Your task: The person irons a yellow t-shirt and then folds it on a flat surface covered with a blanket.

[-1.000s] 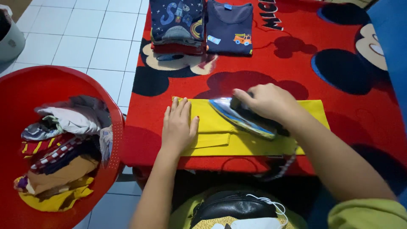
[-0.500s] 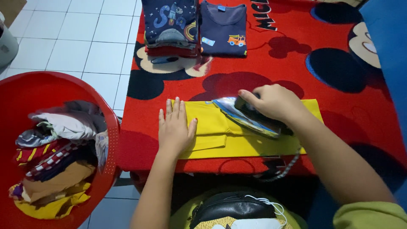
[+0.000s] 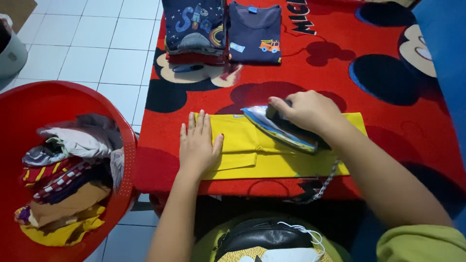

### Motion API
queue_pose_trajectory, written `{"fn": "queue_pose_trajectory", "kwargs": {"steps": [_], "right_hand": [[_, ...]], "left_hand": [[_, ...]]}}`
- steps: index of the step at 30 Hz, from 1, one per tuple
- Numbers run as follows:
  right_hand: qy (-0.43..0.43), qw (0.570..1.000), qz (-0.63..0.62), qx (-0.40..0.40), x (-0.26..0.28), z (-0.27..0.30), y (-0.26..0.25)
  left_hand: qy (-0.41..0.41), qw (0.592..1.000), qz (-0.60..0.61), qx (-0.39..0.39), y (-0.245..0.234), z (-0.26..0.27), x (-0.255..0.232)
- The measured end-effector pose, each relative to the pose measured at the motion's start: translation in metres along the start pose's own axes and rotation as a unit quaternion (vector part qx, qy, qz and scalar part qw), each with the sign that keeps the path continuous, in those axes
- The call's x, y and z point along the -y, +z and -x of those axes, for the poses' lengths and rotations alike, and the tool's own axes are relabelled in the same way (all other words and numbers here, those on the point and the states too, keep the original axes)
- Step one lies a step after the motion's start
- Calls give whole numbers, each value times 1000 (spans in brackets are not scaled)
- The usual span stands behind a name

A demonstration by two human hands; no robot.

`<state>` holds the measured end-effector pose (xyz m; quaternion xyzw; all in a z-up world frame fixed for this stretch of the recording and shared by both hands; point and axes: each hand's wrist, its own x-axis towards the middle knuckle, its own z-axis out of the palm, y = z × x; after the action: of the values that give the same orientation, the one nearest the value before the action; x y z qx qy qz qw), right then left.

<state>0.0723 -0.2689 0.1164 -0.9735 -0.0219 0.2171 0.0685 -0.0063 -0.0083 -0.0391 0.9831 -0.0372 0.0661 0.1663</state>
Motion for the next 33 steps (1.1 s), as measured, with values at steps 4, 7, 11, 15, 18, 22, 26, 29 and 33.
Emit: {"fn": "queue_pose_trajectory", "kwargs": {"steps": [4,7,11,15,18,22,26,29,33], "right_hand": [[5,1000,14,-6,-40,5,2],[48,999,12,-7,-69,7,4],[71,997,13,-31,-85,10,6],[53,999,11,-3,-86,14,0],[-27,996,78,37,-99,10,10],[-95,990,101,7,-97,21,12],[-35,996,77,-12,-84,19,5],[14,998,48,-34,-79,14,3],[6,999,10,-41,-84,10,3]], "left_hand": [[3,1000,0,7,1,-1,2],[4,1000,-7,16,-1,-3,-4],[17,996,-91,-16,-4,-7,-26],[90,995,-44,-8,10,-11,-47],[98,995,10,13,13,-7,-57],[97,995,-8,24,12,-7,-59],[91,995,-30,43,7,-8,-61],[90,994,-35,47,9,-6,-61],[83,994,-41,50,14,-9,-58]]}}
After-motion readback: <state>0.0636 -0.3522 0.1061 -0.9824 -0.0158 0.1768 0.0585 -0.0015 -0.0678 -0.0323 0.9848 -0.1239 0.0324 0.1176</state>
